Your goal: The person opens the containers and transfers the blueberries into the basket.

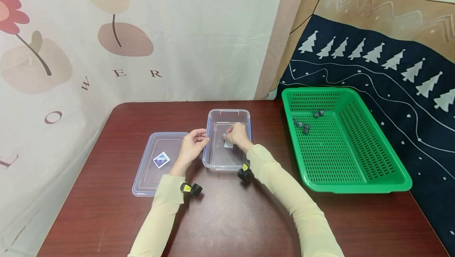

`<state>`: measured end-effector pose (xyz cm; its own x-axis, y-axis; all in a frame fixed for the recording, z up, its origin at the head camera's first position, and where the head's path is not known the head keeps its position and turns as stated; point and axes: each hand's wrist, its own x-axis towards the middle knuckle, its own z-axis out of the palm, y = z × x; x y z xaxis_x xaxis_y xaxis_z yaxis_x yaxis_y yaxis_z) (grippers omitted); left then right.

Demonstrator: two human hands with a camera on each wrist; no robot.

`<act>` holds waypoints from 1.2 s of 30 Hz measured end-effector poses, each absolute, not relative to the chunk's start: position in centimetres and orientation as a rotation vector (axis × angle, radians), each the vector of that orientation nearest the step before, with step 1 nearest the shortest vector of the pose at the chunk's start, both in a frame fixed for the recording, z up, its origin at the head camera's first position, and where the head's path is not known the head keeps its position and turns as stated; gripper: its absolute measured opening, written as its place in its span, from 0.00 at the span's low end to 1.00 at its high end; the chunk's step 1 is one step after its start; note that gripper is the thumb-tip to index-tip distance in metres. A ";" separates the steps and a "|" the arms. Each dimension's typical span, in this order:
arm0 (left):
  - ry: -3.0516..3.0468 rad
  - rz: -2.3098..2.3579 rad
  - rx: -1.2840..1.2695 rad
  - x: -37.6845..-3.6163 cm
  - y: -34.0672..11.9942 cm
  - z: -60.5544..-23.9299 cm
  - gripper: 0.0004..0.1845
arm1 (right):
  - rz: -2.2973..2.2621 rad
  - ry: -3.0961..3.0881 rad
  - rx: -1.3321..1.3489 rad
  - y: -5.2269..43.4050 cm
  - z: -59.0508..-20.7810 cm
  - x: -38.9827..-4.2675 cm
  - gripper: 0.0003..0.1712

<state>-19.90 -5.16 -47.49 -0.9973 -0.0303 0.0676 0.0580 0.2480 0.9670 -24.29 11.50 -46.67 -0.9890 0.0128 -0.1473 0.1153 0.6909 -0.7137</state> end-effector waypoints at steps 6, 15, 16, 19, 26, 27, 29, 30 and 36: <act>-2.425 -1.889 -0.030 -19.8 -5.3 -47.4 0.16 | -1.297 2.715 0.141 11.5 -45.7 -24.1 0.06; -2.428 -1.878 -0.035 -19.9 -5.3 -47.4 0.16 | -1.492 2.622 0.127 13.0 -42.3 -24.4 0.10; -2.427 -1.879 -0.034 -19.9 -5.3 -47.5 0.16 | -1.506 2.620 0.129 13.2 -41.9 -24.4 0.10; -2.423 -1.884 -0.029 -19.9 -5.3 -47.5 0.16 | -1.541 2.610 0.143 14.1 -40.4 -24.4 0.12; -2.437 -1.878 -0.018 -19.9 -5.3 -47.4 0.16 | -1.572 2.592 0.218 17.5 -37.4 -24.8 0.16; -2.439 -1.880 -0.015 -19.9 -5.3 -47.4 0.16 | -1.580 2.591 0.229 18.1 -37.0 -24.8 0.17; -2.440 -1.881 -0.013 -19.9 -5.2 -47.4 0.16 | -1.614 2.589 0.251 19.2 -36.4 -24.8 0.18; -2.439 -1.885 -0.010 -19.9 -5.2 -47.4 0.16 | -1.621 2.592 0.265 19.8 -36.1 -24.8 0.18; -2.419 -1.903 -0.012 -20.0 -5.2 -47.5 0.16 | -1.717 2.601 0.302 23.3 -34.8 -24.3 0.21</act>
<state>-20.02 -5.18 -47.53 -0.9979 -0.0332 0.0549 0.0455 0.2364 0.9706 -24.29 23.29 -34.84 -0.9813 0.1544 -0.1147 0.1661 0.3799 -0.9100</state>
